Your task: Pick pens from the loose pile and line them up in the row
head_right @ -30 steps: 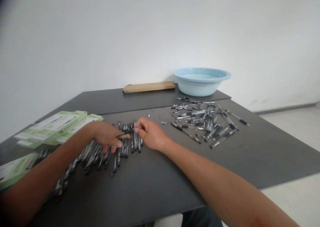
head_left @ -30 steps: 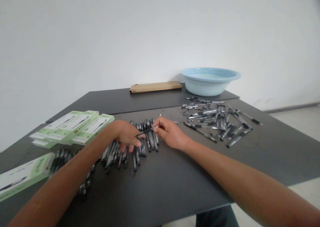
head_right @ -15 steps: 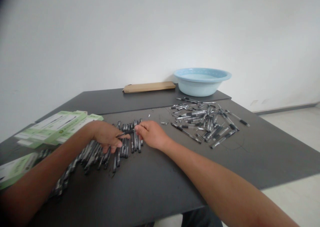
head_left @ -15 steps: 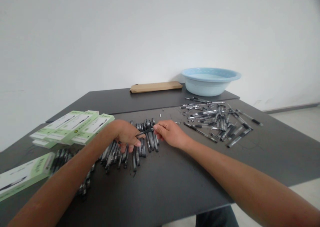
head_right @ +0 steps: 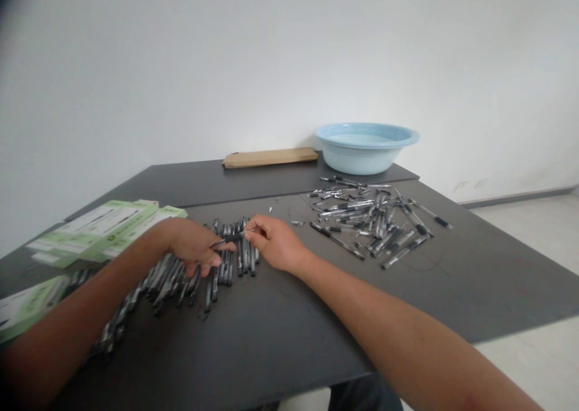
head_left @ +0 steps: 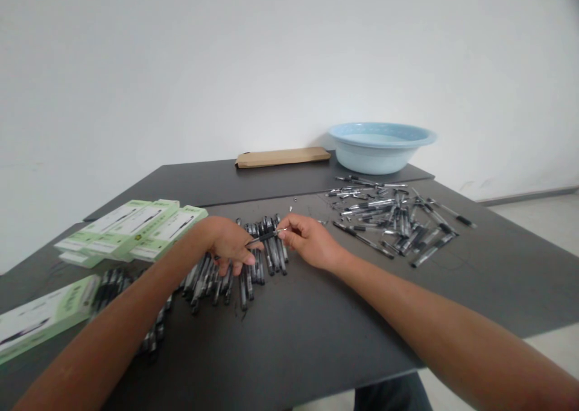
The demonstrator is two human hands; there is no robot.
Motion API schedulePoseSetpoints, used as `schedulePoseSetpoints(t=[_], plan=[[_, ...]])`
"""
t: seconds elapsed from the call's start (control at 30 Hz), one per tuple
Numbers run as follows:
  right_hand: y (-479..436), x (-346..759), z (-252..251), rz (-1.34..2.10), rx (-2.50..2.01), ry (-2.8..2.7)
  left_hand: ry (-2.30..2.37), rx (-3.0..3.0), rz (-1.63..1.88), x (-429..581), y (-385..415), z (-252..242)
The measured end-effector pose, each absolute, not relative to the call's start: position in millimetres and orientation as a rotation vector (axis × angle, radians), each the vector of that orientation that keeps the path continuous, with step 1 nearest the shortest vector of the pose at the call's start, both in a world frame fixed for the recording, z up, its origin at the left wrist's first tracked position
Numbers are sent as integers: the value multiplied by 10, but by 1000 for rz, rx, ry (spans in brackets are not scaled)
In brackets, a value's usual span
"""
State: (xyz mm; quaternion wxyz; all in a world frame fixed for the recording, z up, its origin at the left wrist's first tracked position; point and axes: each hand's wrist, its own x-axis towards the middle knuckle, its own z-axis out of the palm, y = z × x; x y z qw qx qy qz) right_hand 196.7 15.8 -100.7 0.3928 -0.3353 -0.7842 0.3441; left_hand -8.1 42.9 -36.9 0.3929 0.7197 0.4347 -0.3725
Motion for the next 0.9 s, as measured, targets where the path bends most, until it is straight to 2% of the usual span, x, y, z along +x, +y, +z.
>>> schedulePoseSetpoints(t=[0.17, 0.67, 0.9], plan=[[151, 1980, -1004, 802, -850, -2017, 1122, 1829, -916, -86, 425, -355], [199, 1962, -1006, 920, -971, -2025, 1158, 1808, -909, -62, 398, -354], [170, 1957, -996, 916, -882, -1982, 1128, 1831, -918, -70, 405, -355]])
